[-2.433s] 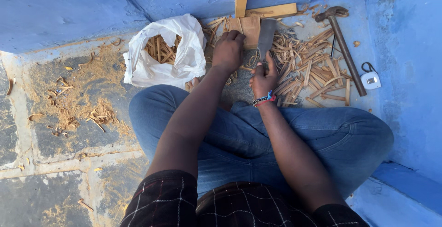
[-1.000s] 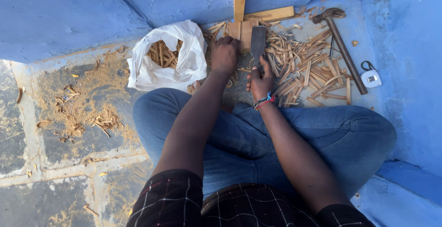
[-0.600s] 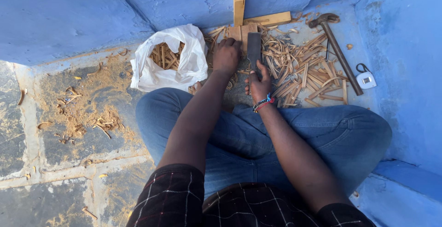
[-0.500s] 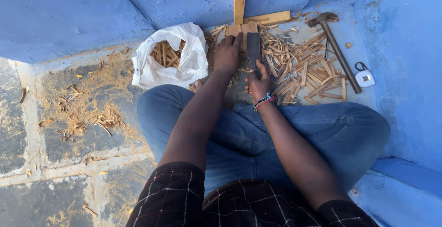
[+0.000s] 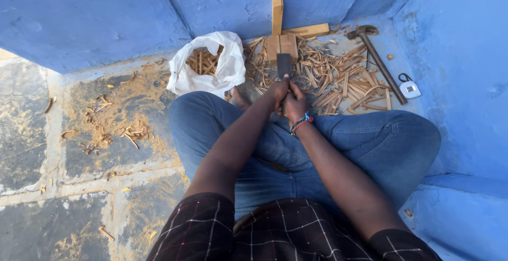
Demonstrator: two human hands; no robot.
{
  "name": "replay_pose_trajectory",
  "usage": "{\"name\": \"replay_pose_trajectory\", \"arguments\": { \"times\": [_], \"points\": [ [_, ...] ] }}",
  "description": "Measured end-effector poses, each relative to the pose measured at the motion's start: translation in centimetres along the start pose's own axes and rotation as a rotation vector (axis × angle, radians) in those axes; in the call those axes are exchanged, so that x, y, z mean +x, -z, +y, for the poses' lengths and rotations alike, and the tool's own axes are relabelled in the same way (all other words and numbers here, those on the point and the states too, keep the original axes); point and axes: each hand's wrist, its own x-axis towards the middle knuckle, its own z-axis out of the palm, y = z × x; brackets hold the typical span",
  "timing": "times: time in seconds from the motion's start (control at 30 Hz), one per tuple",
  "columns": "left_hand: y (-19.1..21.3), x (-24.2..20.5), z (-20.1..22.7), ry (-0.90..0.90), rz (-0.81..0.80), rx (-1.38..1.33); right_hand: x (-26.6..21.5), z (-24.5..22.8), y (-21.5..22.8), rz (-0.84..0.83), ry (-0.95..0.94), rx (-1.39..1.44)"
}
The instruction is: The person sits on the floor and uses a hand tool to shave thin strips from wooden blocks. They hold the wood with their hand and feet while repeatedly scraping the surface, accumulating shavings in a pile and inside a white bag.
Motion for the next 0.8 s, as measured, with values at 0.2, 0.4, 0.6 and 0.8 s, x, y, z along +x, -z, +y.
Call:
{"name": "replay_pose_trajectory", "arguments": {
  "times": [0.2, 0.4, 0.6, 0.8],
  "points": [
    [-0.8, 0.5, -2.2, 0.005, 0.005, -0.119, -1.0, 0.8, 0.3, -0.014, -0.010, -0.061],
    [-0.8, 1.6, -2.2, 0.008, 0.043, -0.151, -0.8, 0.0, 0.1, -0.002, -0.065, -0.095],
    [-1.0, 2.0, -1.4, 0.041, 0.110, -0.125, -0.2, -0.7, -0.3, 0.010, -0.122, -0.075],
    [-1.1, 3.7, 1.9, 0.117, 0.160, -0.084, 3.7, -1.4, -0.9, 0.000, -0.150, -0.051]
  ]
}}
